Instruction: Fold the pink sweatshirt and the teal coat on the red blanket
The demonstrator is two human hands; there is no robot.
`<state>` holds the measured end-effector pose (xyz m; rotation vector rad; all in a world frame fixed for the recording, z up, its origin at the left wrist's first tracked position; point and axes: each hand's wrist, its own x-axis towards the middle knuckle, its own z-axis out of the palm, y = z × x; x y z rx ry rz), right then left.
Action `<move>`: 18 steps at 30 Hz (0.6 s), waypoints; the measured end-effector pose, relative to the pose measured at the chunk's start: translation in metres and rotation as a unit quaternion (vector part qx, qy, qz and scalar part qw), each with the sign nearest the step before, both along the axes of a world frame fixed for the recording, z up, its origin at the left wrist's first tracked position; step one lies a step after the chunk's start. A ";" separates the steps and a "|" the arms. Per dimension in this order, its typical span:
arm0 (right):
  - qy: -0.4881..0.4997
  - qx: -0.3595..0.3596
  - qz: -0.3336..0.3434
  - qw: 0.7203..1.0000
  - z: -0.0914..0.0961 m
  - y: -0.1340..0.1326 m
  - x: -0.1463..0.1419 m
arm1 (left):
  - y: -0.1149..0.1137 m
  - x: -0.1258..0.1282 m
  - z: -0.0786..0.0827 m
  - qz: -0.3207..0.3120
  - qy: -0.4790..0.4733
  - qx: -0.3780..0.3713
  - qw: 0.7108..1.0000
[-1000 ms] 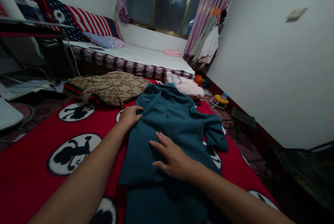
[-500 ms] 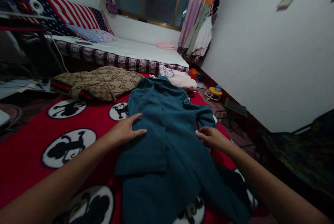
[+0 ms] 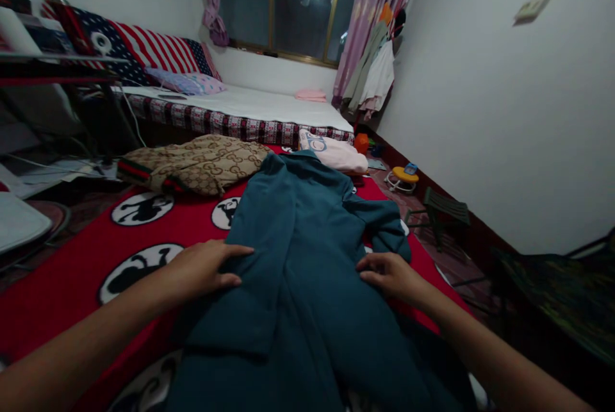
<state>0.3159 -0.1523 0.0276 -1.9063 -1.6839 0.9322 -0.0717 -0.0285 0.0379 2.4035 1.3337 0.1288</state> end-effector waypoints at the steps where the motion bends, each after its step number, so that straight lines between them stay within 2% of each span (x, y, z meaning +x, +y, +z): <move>1: -0.029 0.017 -0.026 0.999 0.001 0.002 0.007 | 0.000 0.004 0.004 0.005 0.045 0.050 0.998; 3: -0.118 0.096 -0.109 0.982 0.005 0.010 0.026 | 0.005 0.017 0.013 0.013 0.063 0.145 0.987; 5: -0.216 0.175 -0.180 0.944 0.008 0.022 0.049 | 0.016 0.036 0.016 0.006 0.000 0.206 0.979; 6: -0.247 0.188 -0.204 0.928 0.007 0.028 0.059 | 0.022 0.046 0.013 -0.004 -0.040 0.210 0.977; 7: -0.258 0.181 -0.215 0.924 0.005 0.033 0.069 | 0.029 0.056 0.006 -0.018 -0.071 0.196 0.978; 9: -0.243 0.147 -0.205 0.937 -0.004 0.043 0.082 | 0.038 0.075 -0.014 -0.046 -0.091 0.151 0.983; 11: -0.240 0.120 -0.178 0.947 -0.016 0.049 0.088 | 0.042 0.089 -0.037 -0.057 -0.067 0.137 0.987; 13: -0.267 0.105 -0.168 0.943 -0.025 0.051 0.090 | 0.042 0.097 -0.055 -0.057 -0.045 0.151 0.986; 15: -0.278 0.091 -0.182 0.939 -0.025 0.051 0.095 | 0.039 0.099 -0.064 -0.058 -0.046 0.167 0.983; 18: -0.242 0.120 -0.264 0.926 -0.006 0.054 0.108 | 0.037 0.098 -0.065 -0.054 -0.055 0.178 0.981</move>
